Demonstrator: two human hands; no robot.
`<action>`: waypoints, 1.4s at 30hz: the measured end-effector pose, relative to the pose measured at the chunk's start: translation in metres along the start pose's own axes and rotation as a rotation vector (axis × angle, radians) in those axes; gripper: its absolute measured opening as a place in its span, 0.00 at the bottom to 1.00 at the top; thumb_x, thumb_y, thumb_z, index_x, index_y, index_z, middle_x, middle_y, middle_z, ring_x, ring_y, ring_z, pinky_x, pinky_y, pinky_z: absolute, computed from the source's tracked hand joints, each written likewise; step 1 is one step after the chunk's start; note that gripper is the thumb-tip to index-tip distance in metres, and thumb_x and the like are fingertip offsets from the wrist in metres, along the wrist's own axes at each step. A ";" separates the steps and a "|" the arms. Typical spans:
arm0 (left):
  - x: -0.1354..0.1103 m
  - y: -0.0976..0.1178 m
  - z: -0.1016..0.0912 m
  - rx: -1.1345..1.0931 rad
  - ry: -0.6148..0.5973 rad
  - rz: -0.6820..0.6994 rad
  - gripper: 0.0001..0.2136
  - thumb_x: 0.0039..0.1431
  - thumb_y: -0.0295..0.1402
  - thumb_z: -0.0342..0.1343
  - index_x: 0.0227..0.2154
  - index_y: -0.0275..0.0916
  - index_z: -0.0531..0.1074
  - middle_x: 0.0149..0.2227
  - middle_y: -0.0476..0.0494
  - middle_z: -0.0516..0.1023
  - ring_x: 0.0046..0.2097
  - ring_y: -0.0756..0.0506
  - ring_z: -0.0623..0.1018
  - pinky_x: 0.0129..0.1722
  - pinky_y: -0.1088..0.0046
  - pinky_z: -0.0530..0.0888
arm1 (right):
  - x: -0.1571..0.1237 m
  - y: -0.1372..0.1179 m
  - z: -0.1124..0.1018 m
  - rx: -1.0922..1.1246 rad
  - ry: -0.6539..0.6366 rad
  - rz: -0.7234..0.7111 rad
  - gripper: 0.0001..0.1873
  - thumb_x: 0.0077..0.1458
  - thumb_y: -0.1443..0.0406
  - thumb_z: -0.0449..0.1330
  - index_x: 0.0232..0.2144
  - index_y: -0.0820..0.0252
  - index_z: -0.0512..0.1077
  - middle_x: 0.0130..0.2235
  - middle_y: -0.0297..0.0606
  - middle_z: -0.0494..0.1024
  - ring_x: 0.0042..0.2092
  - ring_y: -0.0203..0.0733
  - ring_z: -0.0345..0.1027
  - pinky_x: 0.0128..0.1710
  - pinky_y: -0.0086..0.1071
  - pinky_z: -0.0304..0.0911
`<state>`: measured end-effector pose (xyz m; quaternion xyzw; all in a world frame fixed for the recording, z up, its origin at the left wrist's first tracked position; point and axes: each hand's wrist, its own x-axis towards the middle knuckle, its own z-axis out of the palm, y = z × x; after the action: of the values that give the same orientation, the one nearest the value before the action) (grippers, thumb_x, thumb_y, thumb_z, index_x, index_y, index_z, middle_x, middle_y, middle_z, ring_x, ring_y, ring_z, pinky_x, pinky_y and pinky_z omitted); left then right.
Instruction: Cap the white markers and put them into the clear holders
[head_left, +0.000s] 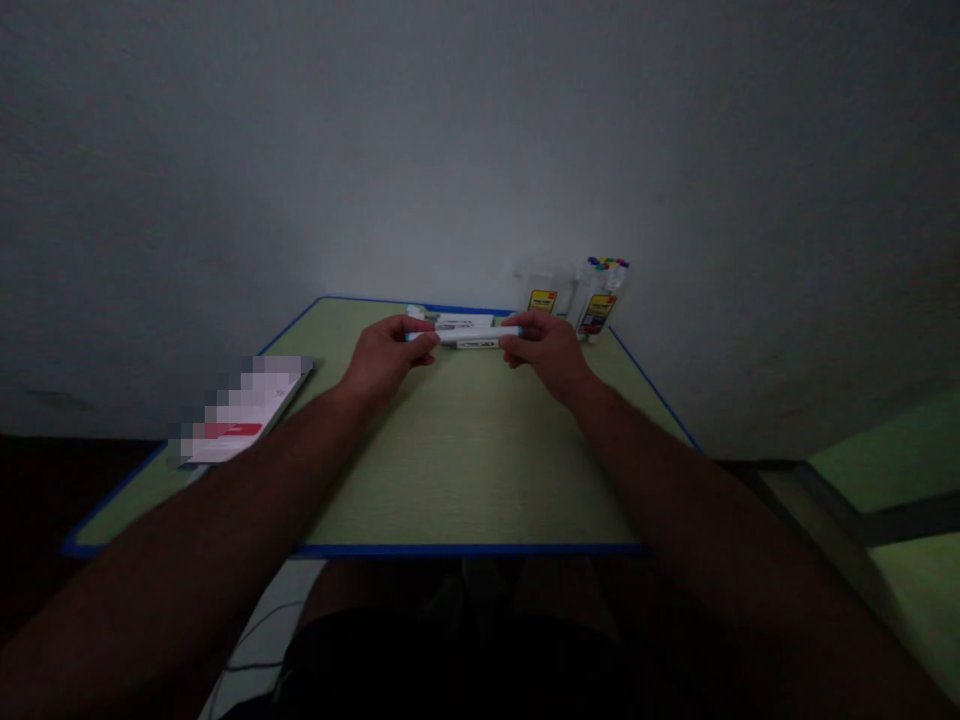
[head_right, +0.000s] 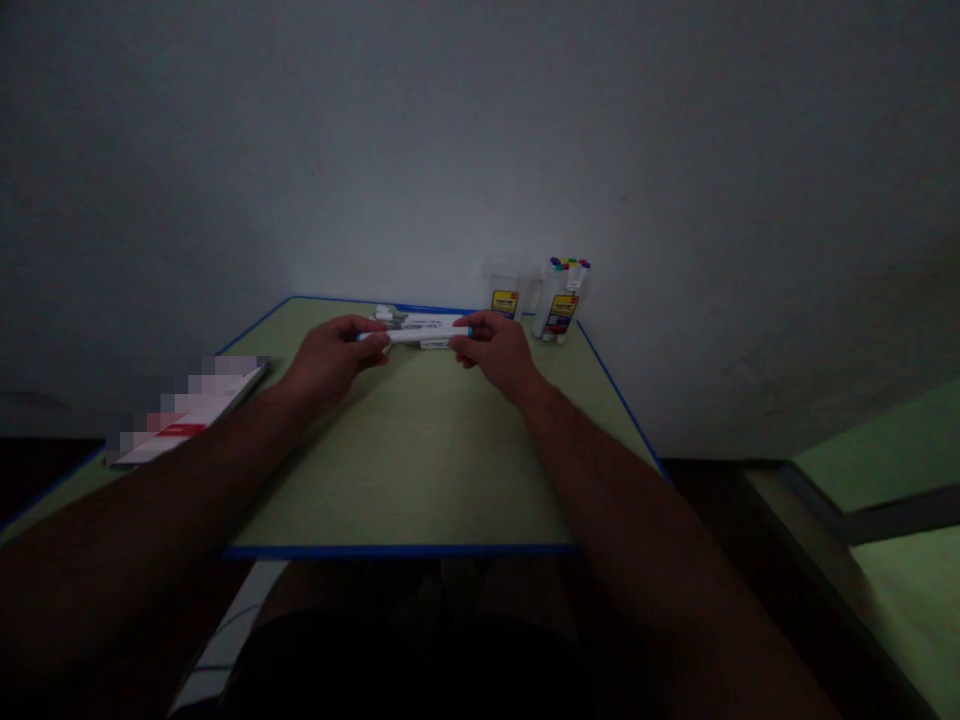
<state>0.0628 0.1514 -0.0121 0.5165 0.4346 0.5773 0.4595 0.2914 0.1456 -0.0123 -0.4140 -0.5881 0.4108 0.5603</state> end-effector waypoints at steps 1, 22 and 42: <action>0.000 -0.001 0.000 -0.015 -0.001 -0.025 0.07 0.45 0.26 0.68 0.28 0.35 0.77 0.31 0.47 0.78 0.28 0.52 0.74 0.32 0.72 0.77 | 0.000 0.000 0.001 -0.006 0.000 -0.002 0.20 0.40 0.60 0.74 0.35 0.59 0.74 0.25 0.31 0.78 0.24 0.33 0.70 0.24 0.28 0.70; 0.004 0.001 -0.006 -0.094 -0.034 -0.205 0.07 0.45 0.23 0.67 0.26 0.37 0.76 0.26 0.48 0.75 0.28 0.51 0.73 0.29 0.74 0.75 | -0.003 -0.006 0.010 -0.062 -0.031 -0.095 0.13 0.46 0.63 0.71 0.34 0.58 0.73 0.23 0.28 0.76 0.23 0.31 0.69 0.24 0.26 0.67; 0.003 0.003 -0.006 -0.121 -0.034 -0.185 0.05 0.46 0.22 0.66 0.26 0.35 0.78 0.33 0.43 0.79 0.32 0.50 0.76 0.32 0.74 0.77 | 0.000 -0.002 0.007 -0.075 -0.012 -0.066 0.12 0.48 0.63 0.71 0.35 0.58 0.73 0.23 0.28 0.76 0.23 0.31 0.69 0.23 0.26 0.67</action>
<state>0.0566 0.1534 -0.0089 0.4552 0.4368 0.5490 0.5483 0.2842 0.1448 -0.0107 -0.4127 -0.6197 0.3724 0.5541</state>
